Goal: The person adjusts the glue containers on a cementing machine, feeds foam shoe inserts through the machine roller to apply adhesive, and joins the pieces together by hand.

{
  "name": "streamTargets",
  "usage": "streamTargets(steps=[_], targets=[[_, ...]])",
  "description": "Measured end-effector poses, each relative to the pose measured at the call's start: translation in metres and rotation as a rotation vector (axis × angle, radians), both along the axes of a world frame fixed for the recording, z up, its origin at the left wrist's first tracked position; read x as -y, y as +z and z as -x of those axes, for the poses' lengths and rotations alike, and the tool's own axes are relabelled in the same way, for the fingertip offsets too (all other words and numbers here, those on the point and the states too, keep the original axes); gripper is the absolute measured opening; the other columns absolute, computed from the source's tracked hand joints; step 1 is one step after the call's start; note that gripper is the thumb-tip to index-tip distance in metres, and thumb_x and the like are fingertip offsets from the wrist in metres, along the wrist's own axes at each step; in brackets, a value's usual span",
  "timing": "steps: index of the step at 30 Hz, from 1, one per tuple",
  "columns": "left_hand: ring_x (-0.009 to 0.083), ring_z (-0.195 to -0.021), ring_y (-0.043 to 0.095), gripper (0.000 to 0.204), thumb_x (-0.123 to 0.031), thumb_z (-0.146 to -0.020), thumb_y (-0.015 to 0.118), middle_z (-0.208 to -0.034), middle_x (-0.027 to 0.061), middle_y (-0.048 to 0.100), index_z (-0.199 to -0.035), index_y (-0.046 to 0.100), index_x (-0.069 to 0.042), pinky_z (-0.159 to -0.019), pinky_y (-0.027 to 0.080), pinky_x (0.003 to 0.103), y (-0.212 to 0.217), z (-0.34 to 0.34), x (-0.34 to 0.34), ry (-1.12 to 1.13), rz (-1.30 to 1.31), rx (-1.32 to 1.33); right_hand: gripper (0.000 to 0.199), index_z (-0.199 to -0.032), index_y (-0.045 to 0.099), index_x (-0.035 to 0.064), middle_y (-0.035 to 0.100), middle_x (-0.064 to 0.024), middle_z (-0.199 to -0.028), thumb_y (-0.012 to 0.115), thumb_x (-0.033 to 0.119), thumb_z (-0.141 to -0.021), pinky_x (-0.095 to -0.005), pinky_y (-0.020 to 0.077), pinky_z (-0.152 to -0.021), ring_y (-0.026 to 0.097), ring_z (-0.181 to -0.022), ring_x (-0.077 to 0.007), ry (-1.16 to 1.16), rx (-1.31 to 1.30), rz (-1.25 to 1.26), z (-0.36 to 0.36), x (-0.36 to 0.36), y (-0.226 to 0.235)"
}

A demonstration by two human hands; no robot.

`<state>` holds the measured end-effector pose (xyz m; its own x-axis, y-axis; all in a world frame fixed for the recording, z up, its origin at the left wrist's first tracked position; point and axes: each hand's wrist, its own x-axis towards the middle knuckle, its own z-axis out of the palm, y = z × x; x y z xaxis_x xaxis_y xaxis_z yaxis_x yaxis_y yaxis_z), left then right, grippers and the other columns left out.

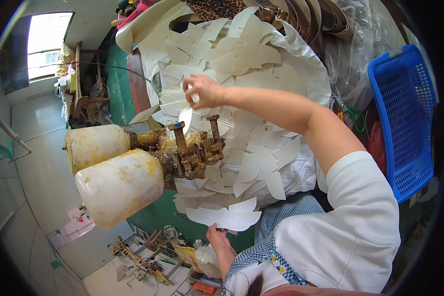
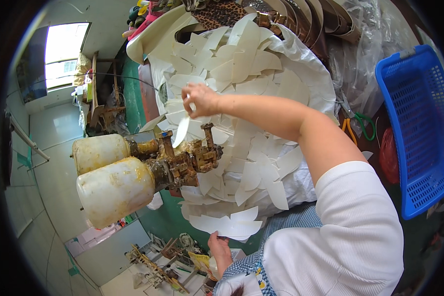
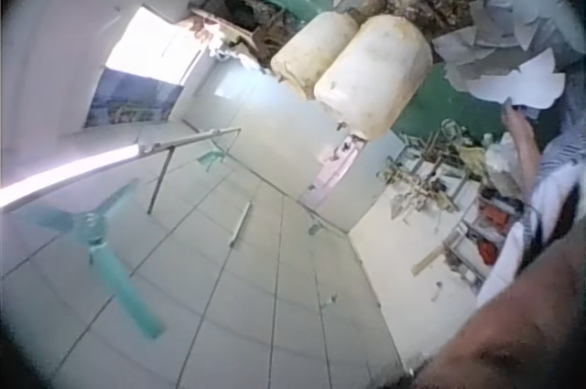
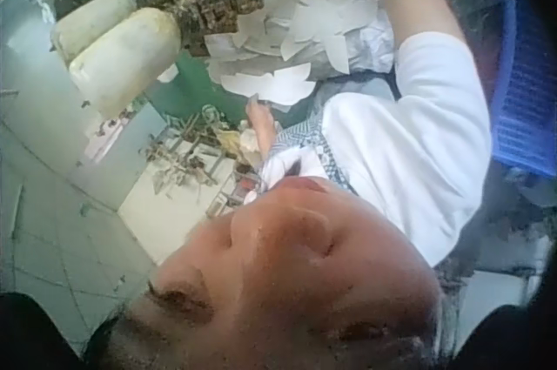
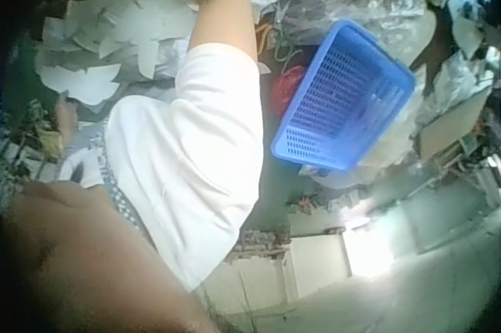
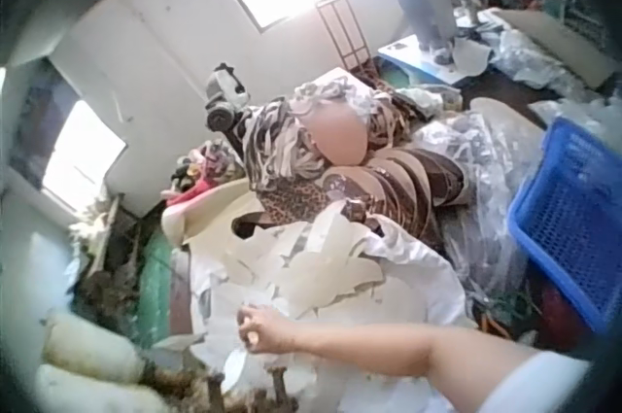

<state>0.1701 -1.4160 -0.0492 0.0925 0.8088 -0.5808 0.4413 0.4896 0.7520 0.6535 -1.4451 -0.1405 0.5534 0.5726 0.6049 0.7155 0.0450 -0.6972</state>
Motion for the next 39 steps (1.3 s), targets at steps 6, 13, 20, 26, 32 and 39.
streamTargets(steps=[6,13,20,26,32,39], targets=[[0.0218,-0.088,0.057,0.015,-0.011,-0.081,0.056,-0.095,0.0098,0.057,-0.092,0.053,-0.002,-0.071,0.051,0.041,0.002,0.008,-0.013,0.028,0.003,-0.003,0.012,-0.065,0.068,0.0179,0.06,-0.0047,-0.099,0.073,0.028,-0.062,-0.0384,0.0437,-0.085,0.054,-0.098,-0.026,-0.29,-0.128,0.06,-0.072,0.02,0.024],[0.0222,-0.091,0.056,0.019,-0.013,-0.083,0.055,-0.1,0.0096,0.057,-0.097,0.054,-0.002,-0.072,0.049,0.041,-0.011,0.035,-0.034,-0.033,0.016,0.047,0.047,-0.09,0.066,0.0017,0.061,-0.0117,-0.092,0.076,0.038,-0.061,-0.0396,0.0501,-0.078,0.061,-0.086,-0.0296,-0.348,-0.212,1.108,-0.024,0.104,0.027],[0.0181,-0.089,0.057,0.015,-0.009,-0.088,0.053,-0.1,0.0073,0.059,-0.1,0.057,-0.001,-0.07,0.048,0.035,0.025,0.034,-0.064,-0.262,0.015,0.21,0.023,-0.081,0.062,0.0041,0.063,-0.0107,-0.09,0.07,0.025,-0.074,-0.0381,0.0505,-0.069,0.063,-0.085,-0.0269,-0.6,0.002,0.828,0.148,0.141,0.059],[0.0152,-0.084,0.061,0.019,-0.013,-0.092,0.052,-0.095,0.0079,0.063,-0.099,0.06,0.003,-0.073,0.053,0.032,0.045,0.084,-0.106,-0.626,0.141,0.367,0.038,-0.095,0.062,0.0015,0.061,-0.0097,-0.089,0.074,0.031,-0.076,-0.0327,0.0486,-0.072,0.059,-0.082,-0.0208,0.137,-0.623,0.405,0.397,0.071,0.123],[0.0159,-0.082,0.063,0.02,-0.014,-0.093,0.051,-0.093,0.0083,0.064,-0.097,0.061,0.003,-0.072,0.054,0.032,0.069,0.17,-0.182,-0.727,0.125,0.446,0.043,-0.098,0.055,0.0037,0.055,-0.0098,-0.095,0.072,0.034,-0.073,-0.036,0.0458,-0.08,0.054,-0.093,-0.0272,-0.285,-0.283,0.544,0.553,-0.017,0.159],[0.0176,-0.096,0.06,0.03,-0.025,-0.095,0.051,-0.106,0.0091,0.061,-0.111,0.054,0.0,-0.082,0.05,0.034,0.076,0.281,-0.31,-0.741,0.492,0.721,0.044,-0.098,0.054,-0.0017,0.063,-0.0181,-0.093,0.07,0.034,-0.077,-0.0363,0.0474,-0.076,0.062,-0.085,-0.029,-0.229,-0.558,0.704,0.714,-0.148,0.181]])
